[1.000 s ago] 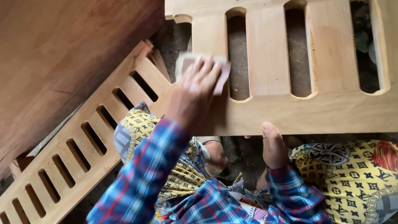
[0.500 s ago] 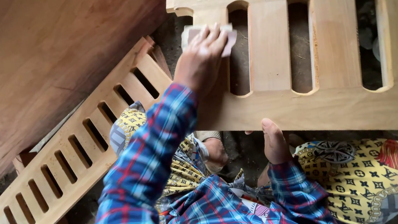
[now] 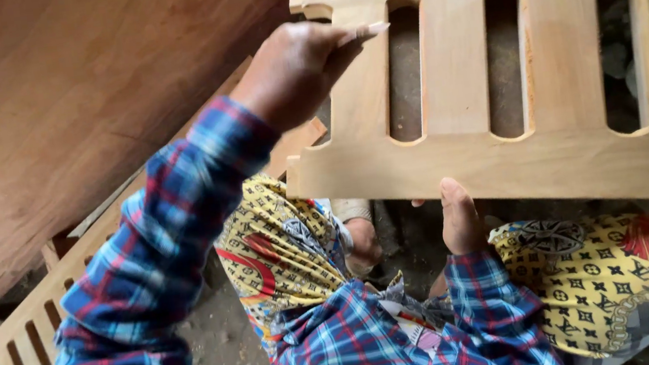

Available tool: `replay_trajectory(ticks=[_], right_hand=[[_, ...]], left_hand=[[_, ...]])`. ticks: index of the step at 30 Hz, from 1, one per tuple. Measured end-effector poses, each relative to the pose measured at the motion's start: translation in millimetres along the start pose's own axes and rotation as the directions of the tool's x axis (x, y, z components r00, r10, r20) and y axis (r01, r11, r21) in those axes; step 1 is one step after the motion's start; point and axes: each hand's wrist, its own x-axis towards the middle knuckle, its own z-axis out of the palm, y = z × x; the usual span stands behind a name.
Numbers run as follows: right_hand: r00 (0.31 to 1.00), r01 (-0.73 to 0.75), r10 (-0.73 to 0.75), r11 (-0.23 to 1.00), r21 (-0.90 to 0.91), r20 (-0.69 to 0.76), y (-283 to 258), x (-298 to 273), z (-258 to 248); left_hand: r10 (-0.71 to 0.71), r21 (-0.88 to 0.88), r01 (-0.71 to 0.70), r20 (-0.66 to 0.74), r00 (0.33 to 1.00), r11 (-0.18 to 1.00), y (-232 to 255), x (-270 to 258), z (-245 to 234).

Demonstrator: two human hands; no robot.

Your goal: The person sits on the floor and sands a wooden chair backrest with a sanding block. They smooth the flat surfaces and edges, then flip the piece over to sand the other side. A cat briefly walks into the frame and interacts with the person's leg.

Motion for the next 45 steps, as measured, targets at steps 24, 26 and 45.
replay_trajectory(ticks=[24, 26, 45], right_hand=[[0.994, -0.052, 0.067, 0.986, -0.16, 0.09, -2.2, 1.5, -10.4], [0.995, 0.042, -0.025, 0.984, -0.173, 0.101, 9.0, 3.8, -25.3], [0.999, 0.05, -0.051, 0.96, -0.275, 0.004, 113.0, -22.7, -97.7]], left_hand=[[0.113, 0.714, -0.142, 0.088, 0.99, 0.686, -56.9, 5.2, 132.9], [0.125, 0.606, -0.117, 0.029, 0.992, 0.787, -20.7, -31.8, 132.6], [-0.001, 0.398, 0.052, -0.129, 0.992, 0.916, -108.2, 42.8, 169.3]])
